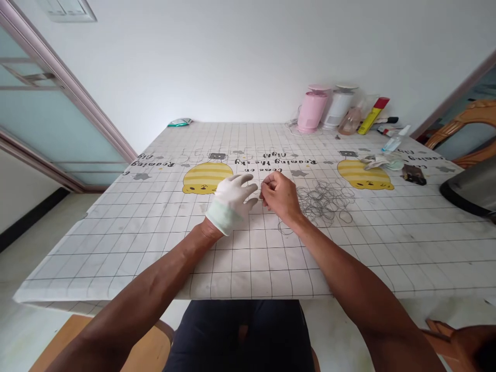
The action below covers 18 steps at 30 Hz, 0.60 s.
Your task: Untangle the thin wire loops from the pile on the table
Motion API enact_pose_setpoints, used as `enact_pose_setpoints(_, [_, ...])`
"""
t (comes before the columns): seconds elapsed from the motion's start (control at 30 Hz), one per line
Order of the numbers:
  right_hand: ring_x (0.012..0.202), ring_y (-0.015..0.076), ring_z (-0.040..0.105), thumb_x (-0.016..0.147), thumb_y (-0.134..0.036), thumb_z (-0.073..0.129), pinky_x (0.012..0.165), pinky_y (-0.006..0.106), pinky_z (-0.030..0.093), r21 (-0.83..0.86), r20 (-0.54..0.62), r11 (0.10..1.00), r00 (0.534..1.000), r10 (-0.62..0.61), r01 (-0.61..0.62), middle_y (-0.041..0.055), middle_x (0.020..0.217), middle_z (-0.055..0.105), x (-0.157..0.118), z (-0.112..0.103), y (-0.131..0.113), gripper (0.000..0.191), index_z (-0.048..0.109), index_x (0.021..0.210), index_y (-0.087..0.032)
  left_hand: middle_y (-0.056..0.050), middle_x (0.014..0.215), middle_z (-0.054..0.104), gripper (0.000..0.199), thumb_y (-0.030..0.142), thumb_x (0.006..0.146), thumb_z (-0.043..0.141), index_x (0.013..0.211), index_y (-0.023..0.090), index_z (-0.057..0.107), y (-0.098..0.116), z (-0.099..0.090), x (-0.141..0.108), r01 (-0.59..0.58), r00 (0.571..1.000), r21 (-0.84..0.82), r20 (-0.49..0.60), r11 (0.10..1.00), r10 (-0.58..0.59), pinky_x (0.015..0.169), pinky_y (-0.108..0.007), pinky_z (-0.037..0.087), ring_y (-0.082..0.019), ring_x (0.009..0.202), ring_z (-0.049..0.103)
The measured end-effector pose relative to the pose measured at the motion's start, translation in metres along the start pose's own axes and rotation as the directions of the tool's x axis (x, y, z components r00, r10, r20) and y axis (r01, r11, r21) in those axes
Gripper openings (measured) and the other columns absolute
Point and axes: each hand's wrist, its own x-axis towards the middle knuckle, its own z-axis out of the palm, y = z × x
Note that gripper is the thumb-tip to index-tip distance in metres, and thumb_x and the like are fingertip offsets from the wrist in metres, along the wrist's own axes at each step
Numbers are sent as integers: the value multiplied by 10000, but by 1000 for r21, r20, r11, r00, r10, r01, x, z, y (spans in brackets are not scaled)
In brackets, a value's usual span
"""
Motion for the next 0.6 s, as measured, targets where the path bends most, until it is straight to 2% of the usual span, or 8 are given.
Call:
enact_pose_setpoints(0.03, [444, 146, 595, 913, -348, 685, 357, 262, 448, 44, 37, 999, 999, 7, -9, 15, 666, 685, 0, 0, 0, 170, 573, 863, -231, -131, 1323, 697, 66, 169, 822, 700, 791, 208, 745, -1, 2, 1, 9, 1000, -20, 9, 1000, -9, 1055, -483, 415, -356, 1216, 590])
enact_pose_setpoints(0.1, [463, 152, 600, 910, -386, 711, 365, 269, 456, 135, 107, 990, 994, 13, -27, 19, 667, 681, -1, 0, -2, 206, 585, 874, -228, -115, 1192, 750, 184, 171, 830, 683, 655, 218, 714, -5, 5, 3, 60, 998, -99, 16, 993, -59, 1028, -455, 434, -342, 1174, 617])
enact_pose_setpoints(0.17, [475, 153, 596, 925, -444, 710, 373, 276, 458, 214, 160, 976, 987, 16, -50, 23, 681, 675, -2, -1, -4, 248, 602, 888, -225, -90, 1063, 776, 236, 185, 825, 690, 595, 235, 707, -9, 6, 2, 135, 991, -226, 14, 965, -135, 1005, -417, 453, -316, 1125, 644])
enact_pose_setpoints(0.23, [489, 153, 592, 957, -517, 668, 381, 279, 452, 252, 171, 966, 985, 15, -58, 34, 702, 669, -2, -2, -5, 306, 622, 895, -221, -56, 1031, 783, 213, 223, 843, 692, 641, 256, 751, -10, 4, -2, 226, 969, -384, -8, 895, -248, 998, -381, 471, -279, 1098, 664])
enact_pose_setpoints(0.37, [673, 191, 665, 964, -569, 643, 470, 292, 518, 177, 45, 983, 997, -62, 54, 69, 828, 700, 0, -6, -7, 354, 651, 885, -224, -26, 1132, 786, 153, 363, 884, 711, 903, 267, 829, -8, -7, -11, 378, 871, -655, 13, 654, -491, 1023, -351, 495, -235, 1138, 673])
enact_pose_setpoints(0.43, [838, 220, 699, 960, -545, 655, 595, 319, 583, 133, 21, 984, 992, -125, 121, 75, 930, 723, 0, -6, -6, 317, 678, 933, -230, -42, 1137, 790, 203, 389, 862, 740, 967, 243, 834, -8, -11, -14, 402, 848, -721, 59, 564, -527, 1018, -354, 509, -234, 1131, 677])
enact_pose_setpoints(0.5, [949, 230, 702, 967, -518, 652, 729, 353, 608, 121, 53, 980, 985, -163, 156, 71, 1013, 734, -1, -4, -7, 289, 703, 1006, -236, -51, 1139, 791, 240, 400, 850, 749, 994, 227, 834, -8, -11, -15, 389, 852, -760, 81, 521, -518, 1003, -354, 522, -229, 1108, 677])
enact_pose_setpoints(0.6, [935, 214, 695, 963, -482, 669, 814, 367, 592, 108, 105, 981, 980, -170, 159, 57, 1050, 745, -4, 1, -10, 265, 729, 1044, -237, -49, 1098, 792, 252, 418, 849, 751, 971, 213, 833, -9, -8, -14, 361, 878, -775, 96, 518, -469, 966, -338, 533, -212, 1050, 671])
